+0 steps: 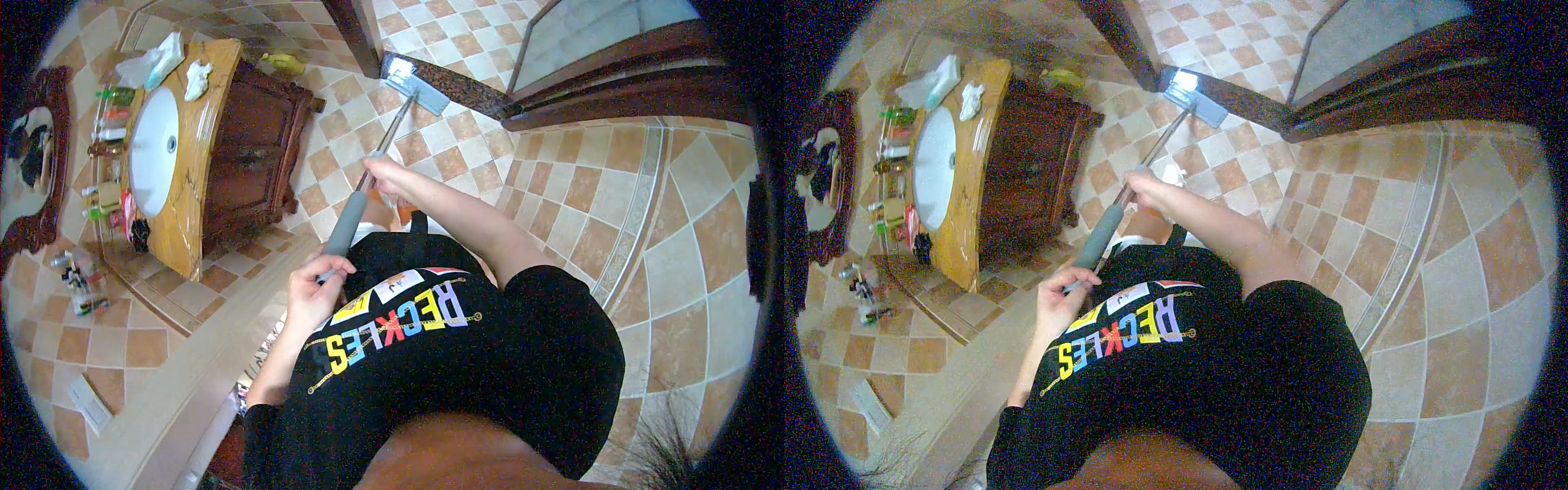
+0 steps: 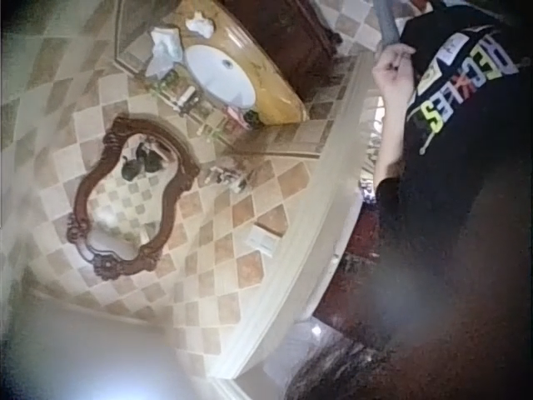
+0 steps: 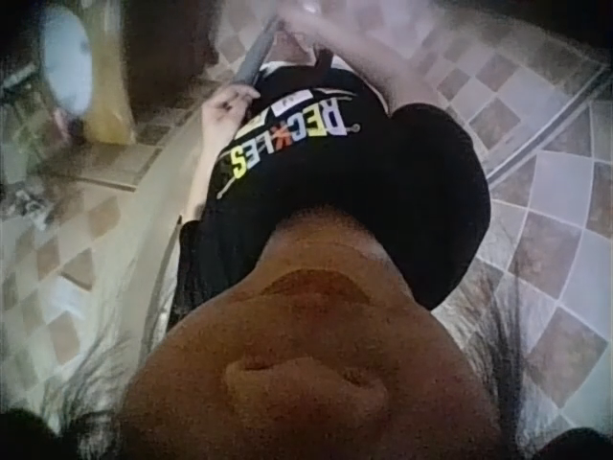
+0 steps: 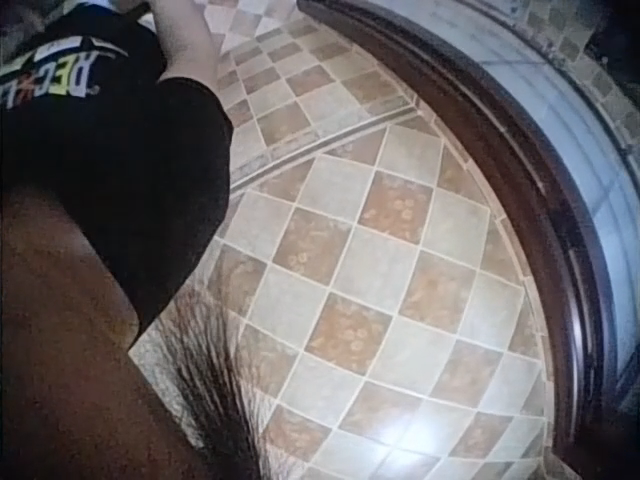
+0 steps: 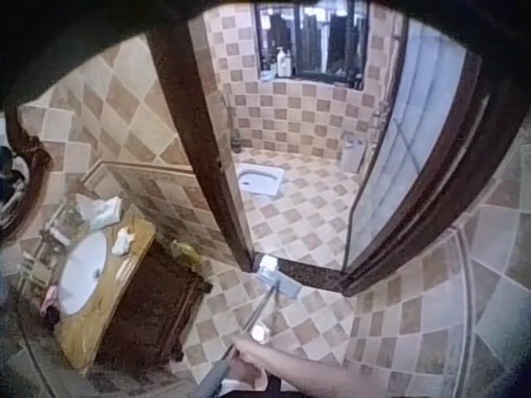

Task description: The person mops the floor of a bathroom and then a large tiled room with a flat mop, rinsing the mop head in a bucket of water.

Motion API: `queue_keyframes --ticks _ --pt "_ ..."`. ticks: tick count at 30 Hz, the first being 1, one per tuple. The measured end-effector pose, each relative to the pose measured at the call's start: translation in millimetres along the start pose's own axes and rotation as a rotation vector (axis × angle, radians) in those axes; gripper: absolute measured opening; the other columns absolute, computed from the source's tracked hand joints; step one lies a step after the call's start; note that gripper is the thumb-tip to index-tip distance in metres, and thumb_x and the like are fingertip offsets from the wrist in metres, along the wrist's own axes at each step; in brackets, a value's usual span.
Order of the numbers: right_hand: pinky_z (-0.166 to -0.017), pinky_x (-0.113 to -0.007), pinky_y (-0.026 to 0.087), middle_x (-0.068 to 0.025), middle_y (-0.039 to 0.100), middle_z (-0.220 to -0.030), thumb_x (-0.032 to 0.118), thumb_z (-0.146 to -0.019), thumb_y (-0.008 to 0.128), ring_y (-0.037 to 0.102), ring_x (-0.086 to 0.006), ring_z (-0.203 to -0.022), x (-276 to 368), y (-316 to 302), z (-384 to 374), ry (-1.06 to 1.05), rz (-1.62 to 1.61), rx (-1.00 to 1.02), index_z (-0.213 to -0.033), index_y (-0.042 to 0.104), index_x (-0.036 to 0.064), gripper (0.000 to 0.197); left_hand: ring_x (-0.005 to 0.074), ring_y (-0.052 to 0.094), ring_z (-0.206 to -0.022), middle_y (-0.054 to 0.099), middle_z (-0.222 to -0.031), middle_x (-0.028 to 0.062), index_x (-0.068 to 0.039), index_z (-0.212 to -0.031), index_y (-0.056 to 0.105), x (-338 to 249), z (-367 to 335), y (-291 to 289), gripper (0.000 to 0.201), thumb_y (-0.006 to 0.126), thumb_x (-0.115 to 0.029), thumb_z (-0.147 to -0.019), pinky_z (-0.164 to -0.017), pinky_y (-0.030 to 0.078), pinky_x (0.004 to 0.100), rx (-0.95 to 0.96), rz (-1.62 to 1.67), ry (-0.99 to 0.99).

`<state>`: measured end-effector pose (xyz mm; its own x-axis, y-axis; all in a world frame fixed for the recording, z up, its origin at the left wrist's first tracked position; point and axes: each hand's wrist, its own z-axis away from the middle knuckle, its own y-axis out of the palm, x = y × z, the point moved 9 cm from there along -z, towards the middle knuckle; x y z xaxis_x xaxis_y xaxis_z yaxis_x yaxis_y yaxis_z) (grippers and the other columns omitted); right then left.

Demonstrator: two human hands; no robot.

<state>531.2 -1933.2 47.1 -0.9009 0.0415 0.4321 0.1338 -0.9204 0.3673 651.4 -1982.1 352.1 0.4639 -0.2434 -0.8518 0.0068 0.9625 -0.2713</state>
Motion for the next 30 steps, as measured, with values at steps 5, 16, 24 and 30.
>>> queue_keyframes --ticks 5,16,24,30 --pt "-0.051 -0.043 0.048 -0.0143 0.050 -0.074 0.007 -0.077 0.043 0.056 -0.0280 -0.062 41 1 -39 0.072 -0.062 -0.037 -0.093 0.041 0.0003 0.017 0.0046 0.051 -0.051 0.053 -0.087 0.0038 -0.004 -0.080 0.061 4 -48 -3 0.014 0.048 0.002 -0.078 -0.046 0.040 0.0165 0.006 0.115 -0.087" --pt "-0.046 -0.034 0.045 -0.0088 0.050 -0.065 0.011 -0.080 0.047 0.052 -0.0208 -0.054 210 -35 -92 -0.142 0.116 -0.142 -0.082 0.048 0.0014 0.010 0.0063 0.048 -0.047 0.052 -0.067 0.0000 -0.005 -0.089 0.056 -60 -190 -10 0.012 0.047 -0.005 -0.082 -0.043 0.037 0.0189 0.333 0.293 -0.210" --pt "-0.049 -0.035 0.046 -0.0089 0.051 -0.066 0.012 -0.079 0.047 0.053 -0.0205 -0.055 241 4 -64 -0.090 -0.016 -0.140 -0.085 0.046 0.0038 0.011 0.0053 0.050 -0.070 0.050 -0.080 -0.0007 -0.005 -0.087 0.055 -93 -232 -47 0.009 0.054 -0.005 -0.078 -0.062 0.040 0.0187 0.490 0.092 0.039" --pt "-0.057 -0.039 0.046 -0.0074 0.048 -0.078 0.019 -0.079 0.049 0.051 -0.0214 -0.069 260 -25 -126 0.019 0.120 -0.123 -0.094 0.046 0.0054 0.020 0.0075 0.050 -0.071 0.052 -0.081 0.0002 -0.005 -0.089 0.059 -120 -280 -39 0.012 0.055 -0.007 -0.078 -0.065 0.040 0.0207 0.496 -0.019 0.115"
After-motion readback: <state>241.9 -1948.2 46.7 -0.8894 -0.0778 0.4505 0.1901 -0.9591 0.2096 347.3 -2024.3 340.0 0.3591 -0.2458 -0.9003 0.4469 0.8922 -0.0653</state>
